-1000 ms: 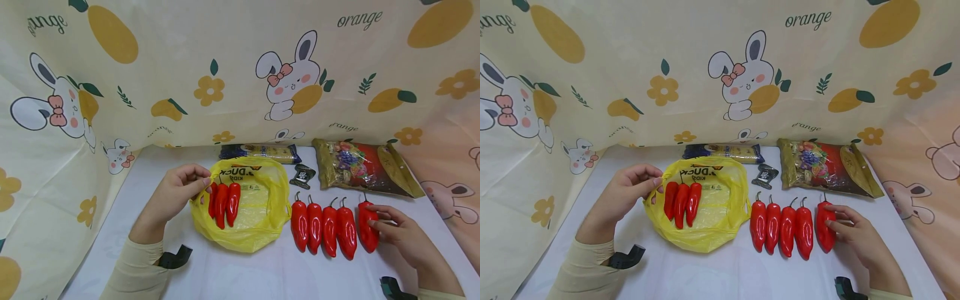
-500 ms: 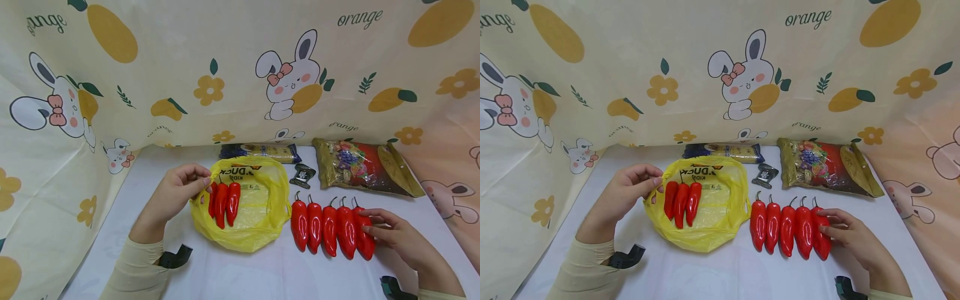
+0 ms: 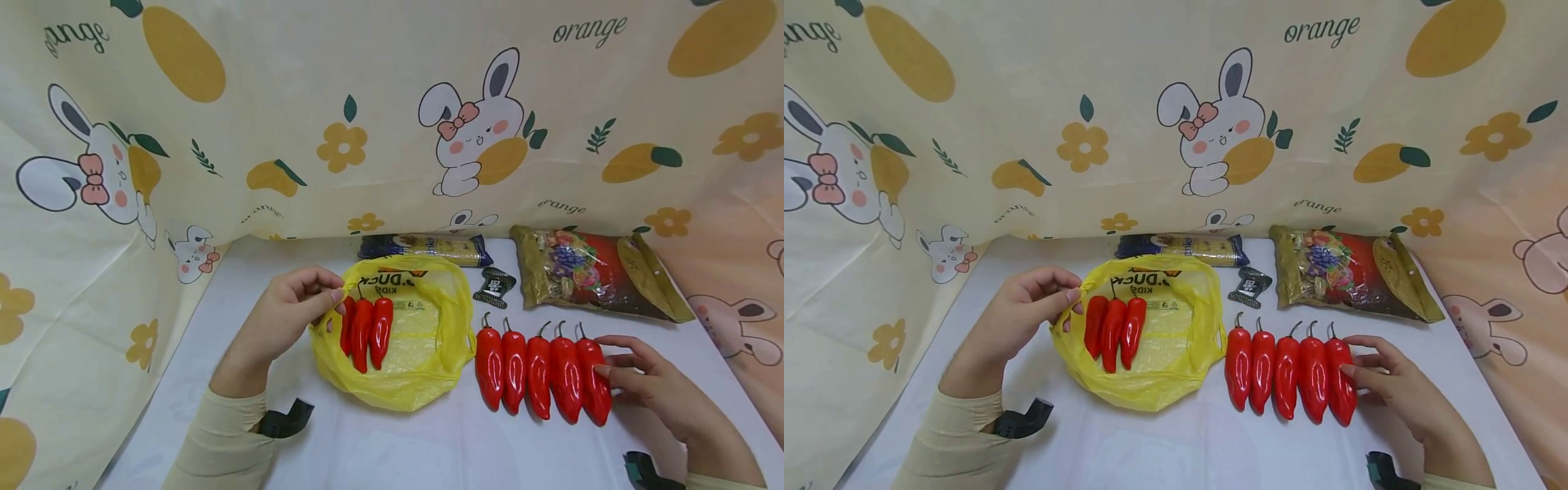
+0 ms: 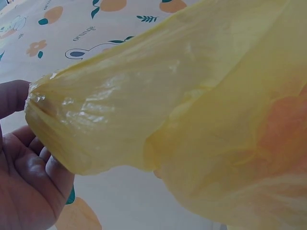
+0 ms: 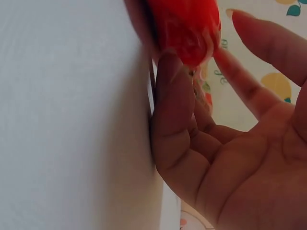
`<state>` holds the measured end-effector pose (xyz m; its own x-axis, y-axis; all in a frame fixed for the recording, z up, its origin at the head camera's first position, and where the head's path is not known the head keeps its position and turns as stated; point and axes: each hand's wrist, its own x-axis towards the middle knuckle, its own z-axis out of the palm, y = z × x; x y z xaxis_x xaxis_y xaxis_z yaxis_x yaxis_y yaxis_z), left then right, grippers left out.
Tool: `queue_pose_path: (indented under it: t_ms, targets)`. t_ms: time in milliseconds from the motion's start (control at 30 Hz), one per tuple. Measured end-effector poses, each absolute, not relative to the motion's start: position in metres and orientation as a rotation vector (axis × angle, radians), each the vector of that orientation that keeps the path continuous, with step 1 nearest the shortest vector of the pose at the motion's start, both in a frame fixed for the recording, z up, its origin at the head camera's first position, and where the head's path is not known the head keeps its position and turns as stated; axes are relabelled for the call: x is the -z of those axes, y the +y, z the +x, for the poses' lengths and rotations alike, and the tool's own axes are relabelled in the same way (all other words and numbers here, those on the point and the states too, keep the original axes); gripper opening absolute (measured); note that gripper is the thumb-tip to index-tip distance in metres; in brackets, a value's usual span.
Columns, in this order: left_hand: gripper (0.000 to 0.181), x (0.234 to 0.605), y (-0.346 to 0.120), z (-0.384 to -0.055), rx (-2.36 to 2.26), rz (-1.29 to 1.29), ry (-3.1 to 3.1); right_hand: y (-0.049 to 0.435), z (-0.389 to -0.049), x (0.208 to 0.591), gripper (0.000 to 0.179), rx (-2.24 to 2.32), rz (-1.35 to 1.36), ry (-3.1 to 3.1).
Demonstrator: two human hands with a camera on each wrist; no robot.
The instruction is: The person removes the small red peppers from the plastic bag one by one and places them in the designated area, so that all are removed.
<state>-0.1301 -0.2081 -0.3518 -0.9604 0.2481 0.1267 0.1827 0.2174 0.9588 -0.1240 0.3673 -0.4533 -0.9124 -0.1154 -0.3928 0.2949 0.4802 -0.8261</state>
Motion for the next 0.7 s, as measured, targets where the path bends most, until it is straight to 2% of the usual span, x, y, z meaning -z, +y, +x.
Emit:
queue_pose_path:
  t_ms: [333, 700]
  targets:
    - [0.015, 0.352, -0.208, -0.131, -1.888, 0.423, 2.404, 0.372, -0.124, 0.457, 0.059, 1.475, 0.138, 2.43]
    - [0.015, 0.351, -0.207, -0.13, -1.889, 0.423, 2.406, 0.359, -0.116, 0.45, 0.047, 1.915, 0.038, 2.453]
